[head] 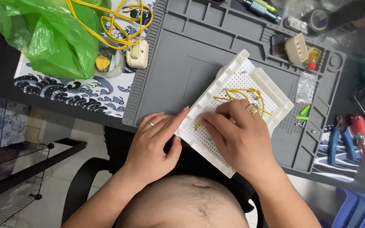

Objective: Threading and routing yellow electrical wire through a perforated plastic panel as part of an assembly or repair task.

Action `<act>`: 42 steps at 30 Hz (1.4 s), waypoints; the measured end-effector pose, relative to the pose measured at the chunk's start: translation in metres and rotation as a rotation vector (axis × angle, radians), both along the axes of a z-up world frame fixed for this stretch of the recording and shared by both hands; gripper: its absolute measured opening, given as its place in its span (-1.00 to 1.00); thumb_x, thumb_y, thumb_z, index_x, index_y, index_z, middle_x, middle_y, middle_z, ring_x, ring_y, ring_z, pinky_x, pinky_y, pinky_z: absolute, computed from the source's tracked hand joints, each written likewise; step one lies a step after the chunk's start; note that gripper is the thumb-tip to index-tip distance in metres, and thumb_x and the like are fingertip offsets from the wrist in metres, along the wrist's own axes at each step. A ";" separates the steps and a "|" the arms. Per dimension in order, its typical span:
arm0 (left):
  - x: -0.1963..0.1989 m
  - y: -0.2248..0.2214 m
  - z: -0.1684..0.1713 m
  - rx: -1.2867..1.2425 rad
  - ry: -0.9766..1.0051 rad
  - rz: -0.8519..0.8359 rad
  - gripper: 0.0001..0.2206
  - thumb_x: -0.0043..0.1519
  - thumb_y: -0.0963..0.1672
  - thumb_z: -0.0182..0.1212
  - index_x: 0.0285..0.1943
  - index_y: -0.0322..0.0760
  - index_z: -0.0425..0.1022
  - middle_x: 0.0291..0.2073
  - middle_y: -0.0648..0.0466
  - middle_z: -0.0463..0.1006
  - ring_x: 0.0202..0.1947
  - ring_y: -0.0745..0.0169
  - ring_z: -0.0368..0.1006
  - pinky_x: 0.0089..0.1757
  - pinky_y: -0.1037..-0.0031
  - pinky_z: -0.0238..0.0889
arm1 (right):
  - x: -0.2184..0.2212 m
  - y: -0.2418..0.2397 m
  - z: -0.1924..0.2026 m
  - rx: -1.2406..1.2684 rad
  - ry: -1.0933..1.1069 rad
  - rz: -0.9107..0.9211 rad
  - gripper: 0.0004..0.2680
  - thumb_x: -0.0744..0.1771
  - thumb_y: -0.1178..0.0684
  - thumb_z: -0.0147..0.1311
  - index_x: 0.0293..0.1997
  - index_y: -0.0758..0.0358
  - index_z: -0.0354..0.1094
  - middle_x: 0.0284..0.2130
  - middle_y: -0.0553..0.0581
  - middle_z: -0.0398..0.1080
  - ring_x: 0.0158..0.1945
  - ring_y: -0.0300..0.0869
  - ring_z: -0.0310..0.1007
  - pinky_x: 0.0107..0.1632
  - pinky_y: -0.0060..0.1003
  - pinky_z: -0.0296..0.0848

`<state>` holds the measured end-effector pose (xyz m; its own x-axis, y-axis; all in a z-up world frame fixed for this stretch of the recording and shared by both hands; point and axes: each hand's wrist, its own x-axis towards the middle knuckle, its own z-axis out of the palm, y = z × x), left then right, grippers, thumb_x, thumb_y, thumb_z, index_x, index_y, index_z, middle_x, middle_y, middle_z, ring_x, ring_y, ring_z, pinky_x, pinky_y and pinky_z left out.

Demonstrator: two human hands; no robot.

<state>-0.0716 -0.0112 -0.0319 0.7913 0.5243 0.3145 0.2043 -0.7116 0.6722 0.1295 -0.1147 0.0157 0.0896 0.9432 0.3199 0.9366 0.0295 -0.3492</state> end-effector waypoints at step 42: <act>0.058 0.011 0.060 0.365 0.331 -0.173 -0.36 0.47 0.12 0.10 0.70 -0.06 0.06 0.67 0.01 0.04 0.65 0.02 0.07 0.46 -0.10 -0.04 | 0.040 -0.060 0.005 -0.120 -0.023 -0.206 -0.53 0.42 -0.21 0.12 0.54 0.02 0.19 0.56 0.44 0.04 0.56 0.37 0.16 0.48 0.24 0.16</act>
